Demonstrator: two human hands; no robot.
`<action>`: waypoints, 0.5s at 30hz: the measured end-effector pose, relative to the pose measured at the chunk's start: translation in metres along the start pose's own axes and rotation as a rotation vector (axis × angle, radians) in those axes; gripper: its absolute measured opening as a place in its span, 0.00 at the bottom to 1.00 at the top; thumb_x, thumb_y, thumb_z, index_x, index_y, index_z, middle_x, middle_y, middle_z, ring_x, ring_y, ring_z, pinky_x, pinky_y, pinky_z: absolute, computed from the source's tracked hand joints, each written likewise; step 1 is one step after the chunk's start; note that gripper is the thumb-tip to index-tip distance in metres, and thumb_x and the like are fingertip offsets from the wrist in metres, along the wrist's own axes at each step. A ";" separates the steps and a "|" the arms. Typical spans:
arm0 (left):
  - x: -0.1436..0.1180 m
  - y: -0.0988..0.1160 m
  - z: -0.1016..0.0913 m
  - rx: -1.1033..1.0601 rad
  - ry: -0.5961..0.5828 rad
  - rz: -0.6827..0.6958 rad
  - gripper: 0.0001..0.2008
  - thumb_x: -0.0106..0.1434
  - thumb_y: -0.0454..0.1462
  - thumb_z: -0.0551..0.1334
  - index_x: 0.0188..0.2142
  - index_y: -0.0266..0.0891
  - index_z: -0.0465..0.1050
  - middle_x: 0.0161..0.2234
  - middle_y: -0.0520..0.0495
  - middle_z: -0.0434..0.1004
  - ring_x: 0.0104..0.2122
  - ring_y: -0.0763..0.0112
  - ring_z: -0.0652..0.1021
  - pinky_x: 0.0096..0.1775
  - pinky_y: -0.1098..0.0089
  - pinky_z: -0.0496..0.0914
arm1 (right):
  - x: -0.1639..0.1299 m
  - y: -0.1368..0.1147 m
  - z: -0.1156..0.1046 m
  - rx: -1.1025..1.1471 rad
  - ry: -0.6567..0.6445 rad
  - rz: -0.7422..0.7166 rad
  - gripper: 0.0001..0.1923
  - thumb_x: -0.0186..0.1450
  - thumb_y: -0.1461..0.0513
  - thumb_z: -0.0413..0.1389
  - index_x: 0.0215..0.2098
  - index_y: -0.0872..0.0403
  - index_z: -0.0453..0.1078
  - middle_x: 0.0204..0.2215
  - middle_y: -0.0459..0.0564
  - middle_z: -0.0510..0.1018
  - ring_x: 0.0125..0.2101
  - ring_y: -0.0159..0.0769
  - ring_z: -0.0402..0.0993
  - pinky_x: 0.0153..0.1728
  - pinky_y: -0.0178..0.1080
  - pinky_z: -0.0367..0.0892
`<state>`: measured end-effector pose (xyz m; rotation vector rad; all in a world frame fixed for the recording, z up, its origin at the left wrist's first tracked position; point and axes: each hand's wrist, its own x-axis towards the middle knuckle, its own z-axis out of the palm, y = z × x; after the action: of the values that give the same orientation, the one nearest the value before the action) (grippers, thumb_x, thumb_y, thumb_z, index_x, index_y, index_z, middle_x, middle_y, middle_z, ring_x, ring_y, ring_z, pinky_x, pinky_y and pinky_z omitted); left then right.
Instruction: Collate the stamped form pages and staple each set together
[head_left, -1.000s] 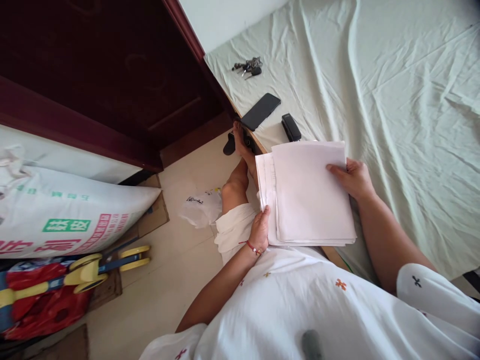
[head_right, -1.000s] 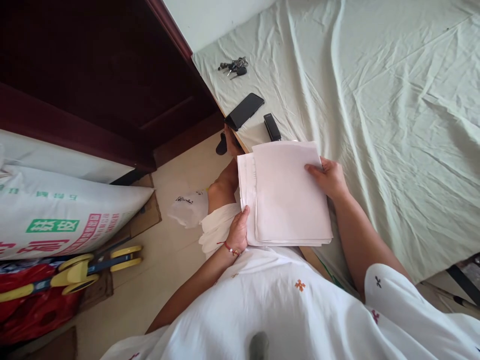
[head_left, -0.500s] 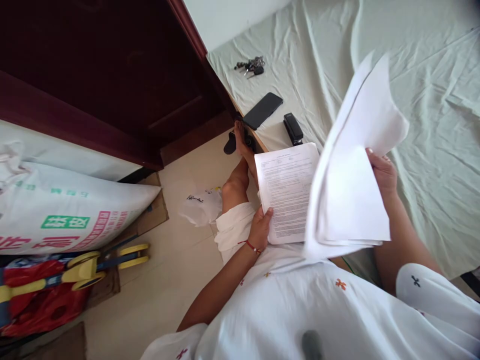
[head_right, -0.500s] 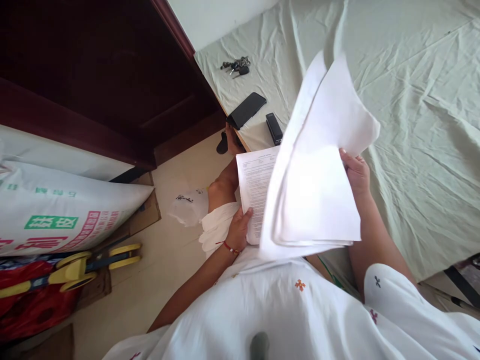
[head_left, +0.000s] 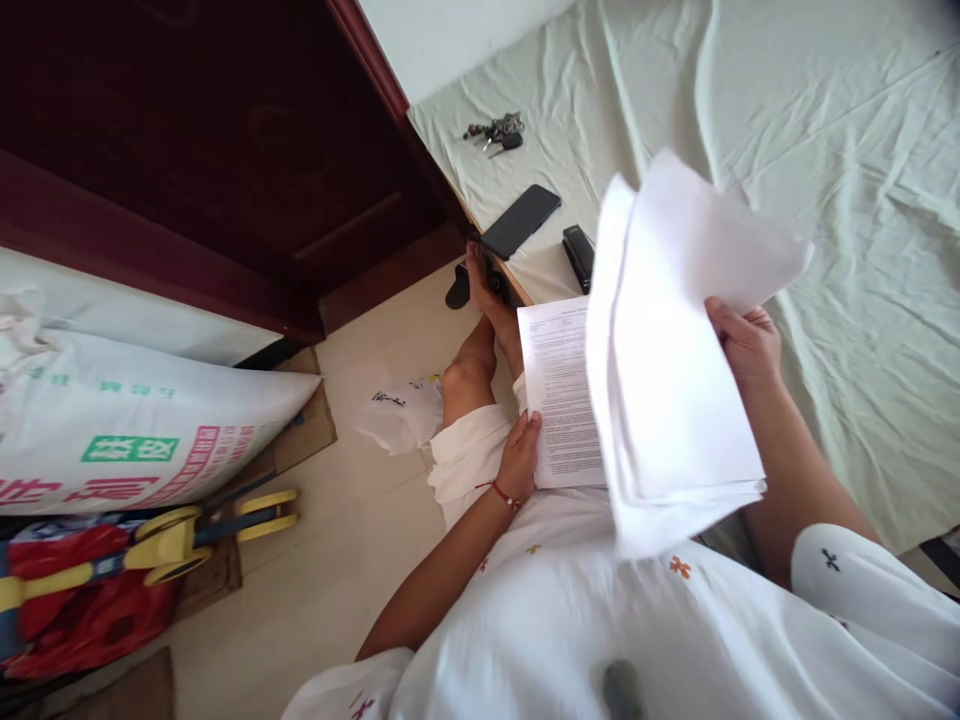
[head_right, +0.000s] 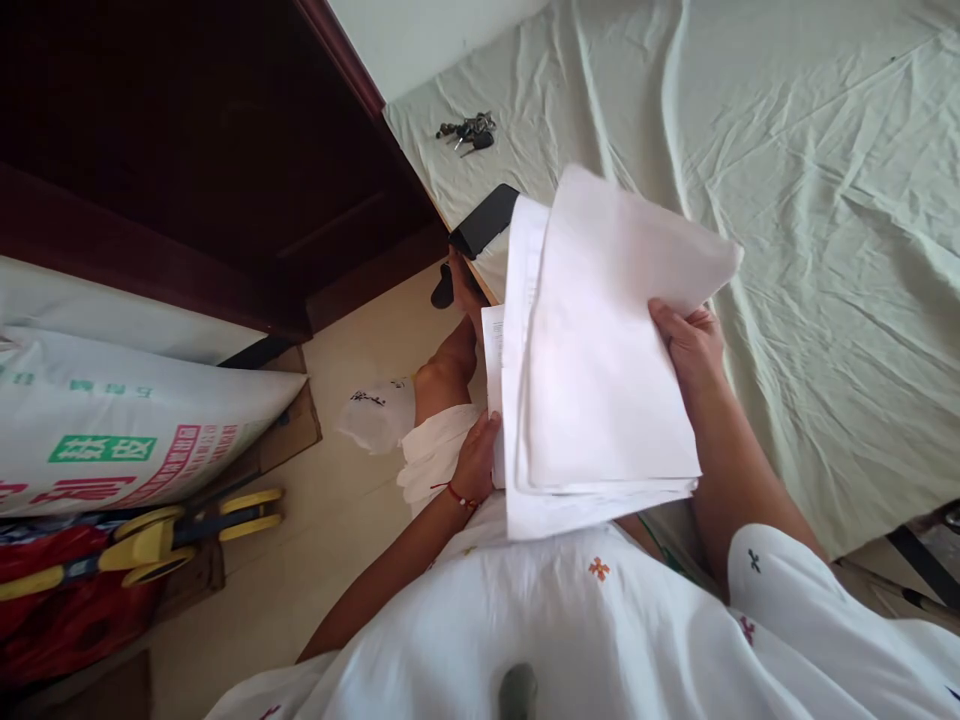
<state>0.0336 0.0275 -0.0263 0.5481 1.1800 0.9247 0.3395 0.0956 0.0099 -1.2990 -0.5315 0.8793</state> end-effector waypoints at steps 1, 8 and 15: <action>0.000 0.001 0.000 0.005 -0.014 0.011 0.24 0.56 0.54 0.71 0.46 0.43 0.80 0.50 0.43 0.83 0.55 0.53 0.79 0.62 0.55 0.67 | -0.003 0.000 0.003 -0.014 -0.009 0.017 0.14 0.50 0.56 0.70 0.33 0.50 0.78 0.31 0.49 0.84 0.30 0.41 0.79 0.35 0.43 0.75; 0.001 -0.002 -0.002 0.020 -0.009 0.096 0.24 0.56 0.51 0.72 0.48 0.41 0.81 0.52 0.44 0.83 0.59 0.54 0.76 0.63 0.59 0.65 | -0.004 0.014 0.003 -0.225 -0.161 0.039 0.11 0.54 0.55 0.71 0.31 0.51 0.79 0.28 0.44 0.81 0.22 0.31 0.72 0.23 0.35 0.69; -0.001 0.003 0.001 -0.030 0.027 0.026 0.23 0.52 0.52 0.73 0.42 0.39 0.83 0.46 0.44 0.85 0.56 0.52 0.78 0.61 0.59 0.67 | -0.004 0.020 0.001 -0.305 -0.204 0.041 0.08 0.57 0.54 0.68 0.30 0.49 0.79 0.27 0.46 0.81 0.21 0.34 0.72 0.19 0.37 0.69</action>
<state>0.0340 0.0286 -0.0230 0.5295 1.1840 0.9730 0.3313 0.0932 -0.0084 -1.5078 -0.8267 0.9983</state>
